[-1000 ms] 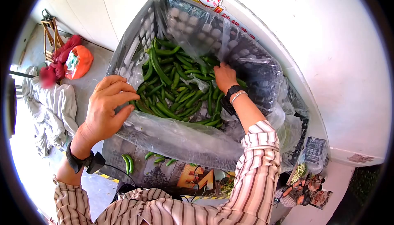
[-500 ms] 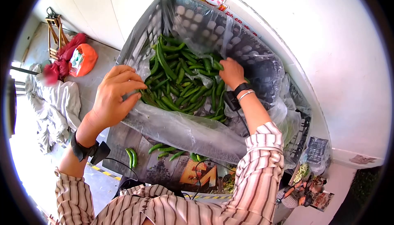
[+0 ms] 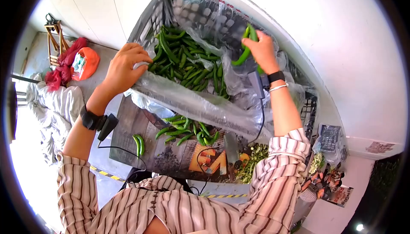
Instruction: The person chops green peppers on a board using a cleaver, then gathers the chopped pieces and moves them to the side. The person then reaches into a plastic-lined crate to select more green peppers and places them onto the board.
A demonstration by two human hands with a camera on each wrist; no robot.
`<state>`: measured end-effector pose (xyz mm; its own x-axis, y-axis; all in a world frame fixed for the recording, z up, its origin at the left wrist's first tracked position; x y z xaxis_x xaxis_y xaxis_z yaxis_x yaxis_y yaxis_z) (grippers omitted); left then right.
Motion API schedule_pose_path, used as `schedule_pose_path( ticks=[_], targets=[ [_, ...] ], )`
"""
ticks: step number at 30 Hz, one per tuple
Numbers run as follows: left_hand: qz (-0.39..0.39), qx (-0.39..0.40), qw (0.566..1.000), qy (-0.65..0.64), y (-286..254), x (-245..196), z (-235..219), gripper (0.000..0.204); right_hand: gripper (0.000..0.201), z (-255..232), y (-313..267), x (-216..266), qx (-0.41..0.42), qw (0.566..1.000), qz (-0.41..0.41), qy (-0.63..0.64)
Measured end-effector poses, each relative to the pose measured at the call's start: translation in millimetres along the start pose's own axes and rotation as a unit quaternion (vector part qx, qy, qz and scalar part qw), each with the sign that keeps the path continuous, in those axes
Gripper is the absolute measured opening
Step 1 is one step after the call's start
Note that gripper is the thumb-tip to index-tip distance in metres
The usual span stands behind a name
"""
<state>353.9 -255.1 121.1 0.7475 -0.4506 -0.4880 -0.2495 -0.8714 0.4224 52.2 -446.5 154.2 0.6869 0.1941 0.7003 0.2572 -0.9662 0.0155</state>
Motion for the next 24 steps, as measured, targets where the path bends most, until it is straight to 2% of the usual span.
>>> schedule_pose_path(
  ticks=[2,3,5,6,8,9,11,13,15,16,19,22,23,24],
  targets=[
    [0.009,-0.015,1.000,0.001,0,0,2,0.014,0.023,-20,-17,21,-0.038,0.999,0.002,0.030],
    [0.011,-0.034,0.999,0.003,-1,1,0,0.012,0.023,-30,-30,33,-0.029,0.998,0.049,0.012],
    [0.012,-0.032,0.999,0.015,-1,3,1,0.014,0.023,-37,-59,62,-0.011,0.993,0.064,0.104],
    [0.002,-0.019,1.000,0.014,-1,5,4,0.014,0.023,-36,-80,87,0.023,0.990,0.043,0.135],
    [-0.007,0.000,1.000,0.010,-3,7,6,0.015,0.021,-30,-123,112,0.083,0.987,0.065,0.120],
    [-0.008,0.002,1.000,0.026,-4,7,7,0.015,0.021,-22,-145,120,0.112,0.986,0.069,0.105],
    [-0.005,0.001,0.999,0.043,-3,8,7,0.016,0.021,8,-184,120,0.225,0.962,0.095,0.119],
    [0.004,-0.003,0.999,0.049,-4,10,9,0.016,0.022,51,-218,96,0.333,0.935,0.106,0.056],
    [-0.010,-0.002,0.999,0.042,-5,11,10,0.016,0.023,89,-246,64,0.368,0.919,0.140,-0.017],
    [-0.024,-0.002,0.999,0.038,-4,12,9,0.016,0.025,107,-255,46,0.372,0.918,0.129,-0.048],
    [-0.016,0.006,0.999,0.048,-4,11,10,0.016,0.029,157,-276,-5,0.350,0.925,0.093,-0.113],
    [-0.016,0.008,0.999,0.046,-4,8,8,0.016,0.029,188,-283,-45,0.280,0.950,0.091,-0.100],
    [-0.013,0.007,0.999,0.048,-3,7,7,0.016,0.032,197,-283,-57,0.294,0.945,0.107,-0.092],
    [-0.011,0.011,0.999,0.048,-3,8,7,0.015,0.035,198,-283,-62,0.273,0.954,0.080,-0.093]
  ],
)
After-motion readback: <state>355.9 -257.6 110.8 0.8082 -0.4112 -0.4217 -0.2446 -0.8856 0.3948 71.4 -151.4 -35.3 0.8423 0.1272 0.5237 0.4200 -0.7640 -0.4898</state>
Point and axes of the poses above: each hand's wrist, its own y-axis towards the middle knuckle, its own z-axis out of the palm, x = y × z, the point moved 7 cm from there along y, towards the middle knuckle, and after that the axes turned 10 degrees about z, right-handed, at the moved point
